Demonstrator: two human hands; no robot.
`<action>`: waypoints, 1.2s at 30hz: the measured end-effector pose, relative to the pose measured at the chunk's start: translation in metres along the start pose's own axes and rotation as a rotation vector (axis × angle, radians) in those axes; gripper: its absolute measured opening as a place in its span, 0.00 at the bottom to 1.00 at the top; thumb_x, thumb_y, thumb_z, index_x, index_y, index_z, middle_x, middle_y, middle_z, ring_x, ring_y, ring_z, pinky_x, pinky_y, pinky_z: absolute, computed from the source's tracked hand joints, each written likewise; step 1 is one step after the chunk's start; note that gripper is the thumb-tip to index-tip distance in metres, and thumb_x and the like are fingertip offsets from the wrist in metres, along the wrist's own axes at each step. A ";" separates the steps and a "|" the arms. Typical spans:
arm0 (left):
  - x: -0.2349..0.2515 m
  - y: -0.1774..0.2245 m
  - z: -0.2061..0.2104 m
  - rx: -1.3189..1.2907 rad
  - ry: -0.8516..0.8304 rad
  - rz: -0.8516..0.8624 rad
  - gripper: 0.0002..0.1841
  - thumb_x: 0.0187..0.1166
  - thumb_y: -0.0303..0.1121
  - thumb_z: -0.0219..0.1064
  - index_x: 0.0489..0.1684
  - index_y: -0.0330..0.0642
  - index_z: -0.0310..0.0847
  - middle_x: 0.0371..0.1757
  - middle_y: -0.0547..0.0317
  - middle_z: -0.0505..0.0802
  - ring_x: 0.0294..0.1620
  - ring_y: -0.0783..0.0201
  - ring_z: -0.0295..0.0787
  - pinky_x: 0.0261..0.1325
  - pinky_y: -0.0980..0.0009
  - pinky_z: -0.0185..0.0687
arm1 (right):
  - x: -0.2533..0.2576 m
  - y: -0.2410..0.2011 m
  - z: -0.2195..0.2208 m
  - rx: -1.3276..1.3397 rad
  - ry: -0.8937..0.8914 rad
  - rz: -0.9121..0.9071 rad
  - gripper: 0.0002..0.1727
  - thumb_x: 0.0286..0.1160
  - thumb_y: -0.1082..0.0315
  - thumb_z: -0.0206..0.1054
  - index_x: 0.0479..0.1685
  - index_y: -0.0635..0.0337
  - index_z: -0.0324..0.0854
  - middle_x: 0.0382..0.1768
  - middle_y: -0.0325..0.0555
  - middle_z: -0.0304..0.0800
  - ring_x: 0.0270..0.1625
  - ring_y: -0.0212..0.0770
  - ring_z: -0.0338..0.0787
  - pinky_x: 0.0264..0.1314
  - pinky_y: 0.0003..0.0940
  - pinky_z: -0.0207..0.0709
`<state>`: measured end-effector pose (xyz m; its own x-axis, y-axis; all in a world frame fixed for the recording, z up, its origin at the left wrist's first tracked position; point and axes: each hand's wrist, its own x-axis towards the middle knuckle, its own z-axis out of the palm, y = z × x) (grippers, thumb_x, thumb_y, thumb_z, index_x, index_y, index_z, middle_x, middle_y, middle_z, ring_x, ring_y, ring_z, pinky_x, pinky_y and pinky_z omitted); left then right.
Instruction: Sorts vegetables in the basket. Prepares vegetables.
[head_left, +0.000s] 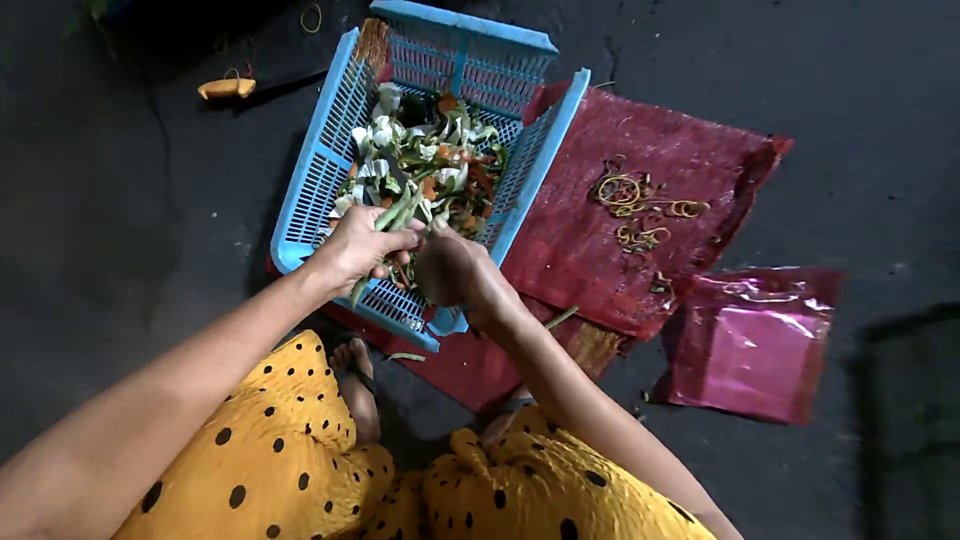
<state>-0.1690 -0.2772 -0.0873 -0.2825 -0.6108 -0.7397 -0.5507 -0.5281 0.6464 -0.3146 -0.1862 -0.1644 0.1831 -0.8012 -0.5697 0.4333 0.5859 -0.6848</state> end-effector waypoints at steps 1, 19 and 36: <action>0.001 -0.001 0.001 0.005 0.003 -0.012 0.07 0.82 0.26 0.68 0.52 0.36 0.85 0.30 0.59 0.92 0.18 0.76 0.79 0.15 0.84 0.67 | 0.001 0.001 0.001 -0.029 0.020 -0.030 0.27 0.92 0.40 0.46 0.53 0.50 0.84 0.18 0.33 0.68 0.12 0.26 0.62 0.13 0.21 0.60; 0.022 -0.012 0.010 0.287 -0.065 0.104 0.09 0.83 0.32 0.69 0.55 0.41 0.87 0.35 0.62 0.96 0.17 0.76 0.79 0.18 0.80 0.69 | -0.006 -0.003 -0.013 0.138 0.039 0.137 0.30 0.90 0.36 0.44 0.29 0.48 0.75 0.14 0.30 0.65 0.10 0.24 0.56 0.11 0.18 0.53; -0.011 -0.027 0.114 0.535 -0.479 0.057 0.10 0.88 0.33 0.63 0.59 0.42 0.84 0.38 0.60 0.93 0.24 0.70 0.85 0.26 0.75 0.81 | -0.093 0.025 -0.125 -0.019 0.210 -0.133 0.28 0.96 0.50 0.40 0.78 0.50 0.79 0.23 0.28 0.77 0.14 0.23 0.64 0.13 0.18 0.58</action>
<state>-0.2404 -0.1891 -0.1172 -0.5680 -0.2379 -0.7879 -0.7997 -0.0669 0.5967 -0.4307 -0.0820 -0.1854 -0.0630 -0.8295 -0.5550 0.4246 0.4810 -0.7671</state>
